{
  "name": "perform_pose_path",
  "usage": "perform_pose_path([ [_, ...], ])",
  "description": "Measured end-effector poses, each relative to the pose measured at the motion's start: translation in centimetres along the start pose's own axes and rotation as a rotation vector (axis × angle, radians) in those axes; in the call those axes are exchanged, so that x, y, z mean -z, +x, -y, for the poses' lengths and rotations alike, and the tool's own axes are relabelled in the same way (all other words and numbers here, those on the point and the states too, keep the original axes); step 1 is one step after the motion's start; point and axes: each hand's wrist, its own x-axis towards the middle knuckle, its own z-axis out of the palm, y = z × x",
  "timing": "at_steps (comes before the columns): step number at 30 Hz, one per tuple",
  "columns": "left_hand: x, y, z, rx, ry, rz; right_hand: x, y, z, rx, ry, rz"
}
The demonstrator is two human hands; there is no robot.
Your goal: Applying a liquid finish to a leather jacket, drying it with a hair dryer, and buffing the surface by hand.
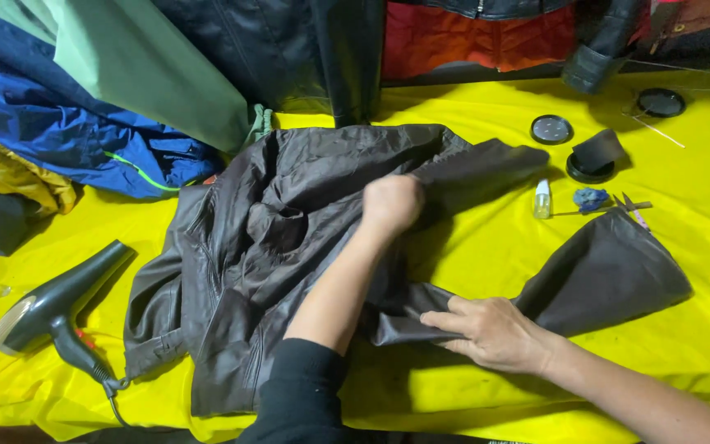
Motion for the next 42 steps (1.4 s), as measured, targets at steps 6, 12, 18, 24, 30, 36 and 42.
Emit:
perform_pose_path([
  [6,7.0,-2.1,9.8,0.548,-0.247,-0.162,2.7,0.2,0.6,-0.237,0.301,-0.013],
  [12,15.7,-10.1,6.1,0.215,-0.584,0.048,2.7,2.2,-1.8,-0.401,0.501,-0.056],
  [18,16.9,-26.7,3.4,-0.093,-0.424,0.419,5.2,1.8,0.1,-0.232,0.128,-0.095],
  [24,9.5,-34.1,4.3,0.071,-0.026,-0.058,9.4,2.8,2.8,-0.217,0.043,-0.023],
  [30,15.3,-31.9,8.7,0.296,-0.671,0.139,11.2,3.6,2.1,-0.495,-0.221,0.021],
  [36,14.7,-22.0,15.1,-0.040,-1.114,0.281,12.1,5.4,1.6,-0.470,-0.369,-0.328],
  [42,13.6,-11.1,13.9,0.049,0.062,0.091,6.2,8.2,-6.6,-0.269,-0.677,-0.611],
])
